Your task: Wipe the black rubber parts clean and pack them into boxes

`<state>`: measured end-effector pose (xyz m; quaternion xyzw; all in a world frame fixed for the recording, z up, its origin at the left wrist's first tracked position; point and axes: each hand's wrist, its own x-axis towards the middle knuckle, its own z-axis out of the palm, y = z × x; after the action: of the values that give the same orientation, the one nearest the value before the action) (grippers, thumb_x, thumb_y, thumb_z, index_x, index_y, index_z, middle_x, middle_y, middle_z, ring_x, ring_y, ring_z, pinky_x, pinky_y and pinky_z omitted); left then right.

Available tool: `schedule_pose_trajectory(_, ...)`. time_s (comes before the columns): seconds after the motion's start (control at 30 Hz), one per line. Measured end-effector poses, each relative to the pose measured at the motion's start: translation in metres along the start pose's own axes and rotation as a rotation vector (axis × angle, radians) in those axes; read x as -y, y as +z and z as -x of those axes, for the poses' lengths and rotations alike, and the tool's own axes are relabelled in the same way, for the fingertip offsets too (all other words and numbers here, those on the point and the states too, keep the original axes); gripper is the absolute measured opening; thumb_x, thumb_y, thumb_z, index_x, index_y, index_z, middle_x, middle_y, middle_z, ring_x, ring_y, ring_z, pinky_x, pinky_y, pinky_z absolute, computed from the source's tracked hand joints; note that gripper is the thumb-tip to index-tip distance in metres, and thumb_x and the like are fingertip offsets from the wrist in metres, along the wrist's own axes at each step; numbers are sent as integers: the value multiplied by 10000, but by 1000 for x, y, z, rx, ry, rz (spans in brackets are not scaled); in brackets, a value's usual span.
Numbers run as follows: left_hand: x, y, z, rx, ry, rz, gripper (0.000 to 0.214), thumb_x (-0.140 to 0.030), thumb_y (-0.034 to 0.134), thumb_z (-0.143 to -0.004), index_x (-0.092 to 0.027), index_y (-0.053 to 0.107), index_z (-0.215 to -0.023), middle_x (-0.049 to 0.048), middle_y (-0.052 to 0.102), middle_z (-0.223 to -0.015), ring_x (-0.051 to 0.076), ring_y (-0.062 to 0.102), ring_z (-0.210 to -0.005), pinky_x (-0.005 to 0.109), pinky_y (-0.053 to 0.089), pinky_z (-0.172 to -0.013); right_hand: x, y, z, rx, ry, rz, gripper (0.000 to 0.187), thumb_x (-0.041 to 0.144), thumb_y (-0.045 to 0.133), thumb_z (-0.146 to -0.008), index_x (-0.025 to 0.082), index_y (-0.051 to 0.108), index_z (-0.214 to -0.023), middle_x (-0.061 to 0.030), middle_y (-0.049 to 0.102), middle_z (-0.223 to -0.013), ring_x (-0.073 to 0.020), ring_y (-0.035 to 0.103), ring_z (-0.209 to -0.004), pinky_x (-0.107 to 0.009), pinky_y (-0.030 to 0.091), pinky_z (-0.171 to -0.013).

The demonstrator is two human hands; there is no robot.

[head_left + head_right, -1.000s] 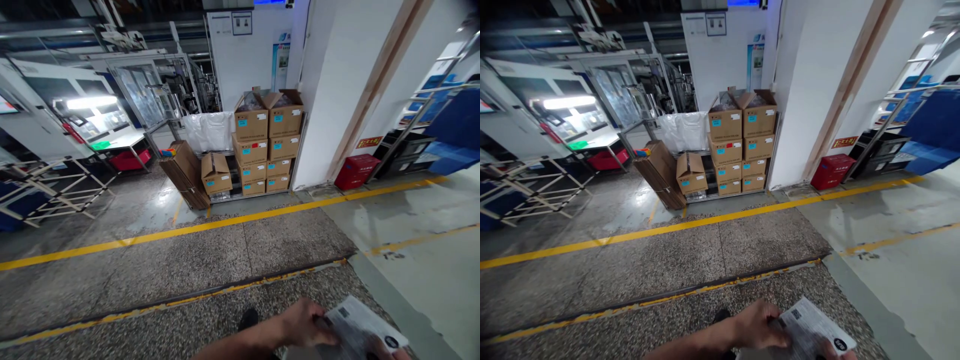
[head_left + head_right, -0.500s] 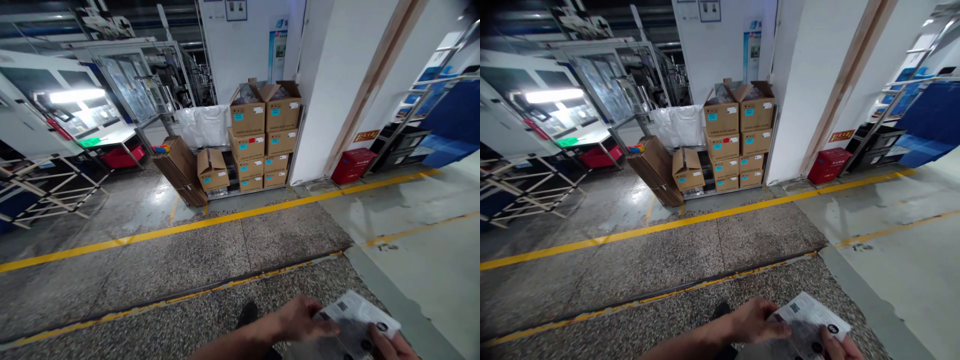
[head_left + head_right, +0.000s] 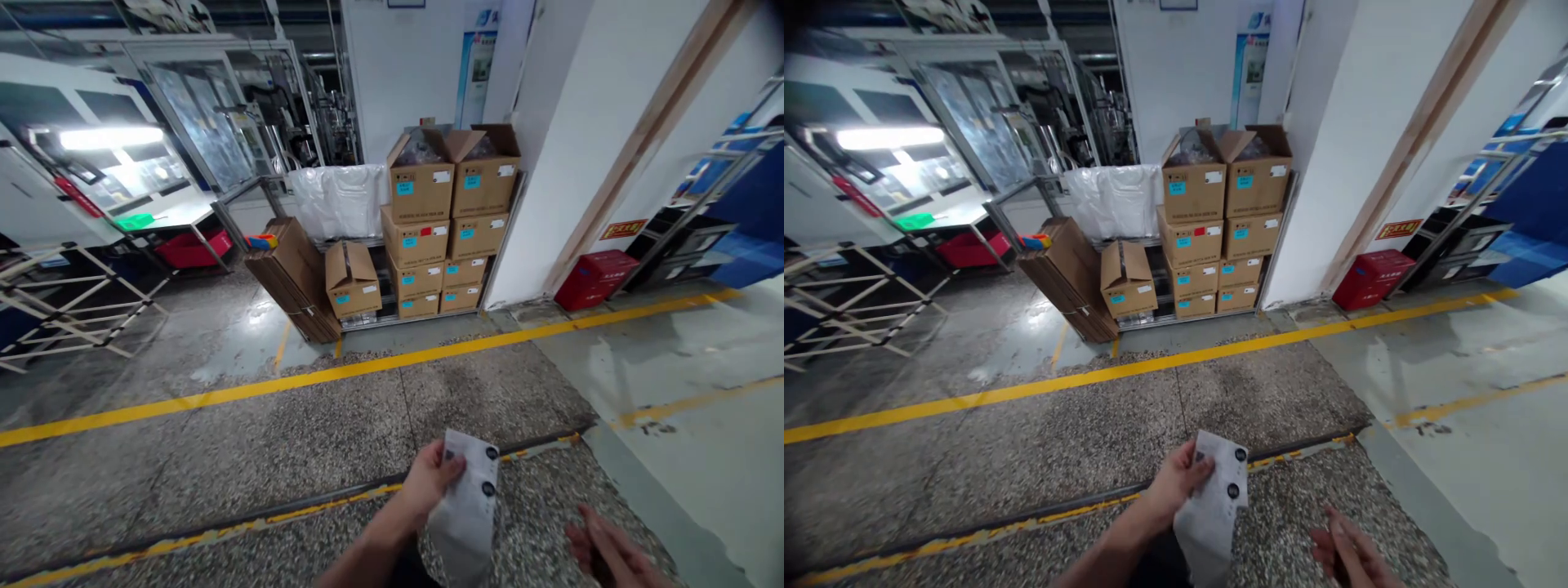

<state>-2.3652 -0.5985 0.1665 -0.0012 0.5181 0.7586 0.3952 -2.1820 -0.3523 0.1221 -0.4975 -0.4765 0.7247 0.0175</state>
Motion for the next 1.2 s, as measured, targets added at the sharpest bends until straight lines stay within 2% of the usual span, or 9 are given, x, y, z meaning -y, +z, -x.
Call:
schedule_pose_trajectory(0.2,-114,-94,-25,-31,55,-112,532,-488,793,-781,-108,611,-1106,123,700,-935,187,643,-728,266,502,-667,47,203,-20,398,-195,271,637,704,589,-834,192,682,-1202,-112,701,-1139,-266,665,-1041,-339,545,-836)
schedule_pose_trajectory(0.3,-139,-129,-26,23,53,-135,533,-438,767,-825,-129,586,-1220,127,693,-1028,184,651,-780,258,496,-693,77,299,-27,584,-306,307,582,638,609,-866,161,673,-1193,-99,713,-998,-235,659,-911,-319,522,-761)
schedule_pose_trajectory(0.4,-152,-161,-31,5,13,-120,577,-410,769,-830,-148,550,-1296,117,691,-1035,193,657,-812,259,496,-705,102,368,-44,628,-322,223,511,552,702,-834,152,684,-1151,-87,711,-1000,-215,643,-905,-295,508,-776)
schedule_pose_trajectory(0.53,-179,-199,-54,-104,-39,-102,546,-417,763,-834,-154,573,-1273,114,696,-1053,196,661,-828,267,506,-728,125,434,-86,790,-291,228,436,489,732,-826,150,704,-1099,-85,716,-1032,-197,642,-884,-277,504,-770)
schedule_pose_trajectory(0.67,-233,-233,-100,-244,50,-103,561,-411,801,-797,-162,602,-1257,113,673,-1169,235,621,-1080,304,484,-940,153,503,-133,929,-274,314,414,480,687,-867,133,706,-1091,-80,716,-973,-195,635,-839,-282,497,-731)
schedule_pose_trajectory(0.8,-298,-268,-158,-408,35,-130,512,-506,782,-784,-119,654,-1093,88,695,-967,168,624,-801,249,495,-735,199,575,-171,1048,-300,345,425,470,625,-917,151,672,-1194,-66,698,-1035,-201,623,-929,-305,491,-833)
schedule_pose_trajectory(0.9,-346,-296,-202,-483,8,-154,480,-530,779,-772,-121,656,-992,42,666,-847,118,563,-671,206,438,-619,236,618,-199,1022,-336,395,378,486,605,-923,143,703,-1047,-26,672,-860,-158,590,-790,-258,458,-727)
schedule_pose_trajectory(1.03,-413,-329,-252,-408,-8,-270,446,-493,804,-747,-129,655,-959,5,636,-786,100,534,-631,189,403,-574,275,657,-233,1019,-356,426,355,478,603,-920,138,699,-889,-18,666,-777,-153,581,-749,-266,445,-738)
schedule_pose_trajectory(1.2,-478,-365,-298,-262,-39,-317,429,-469,826,-725,-116,656,-899,19,645,-773,114,568,-653,187,410,-579,294,696,-254,967,-380,502,387,489,626,-902,137,712,-766,-49,699,-774,-163,600,-754,-279,442,-744)
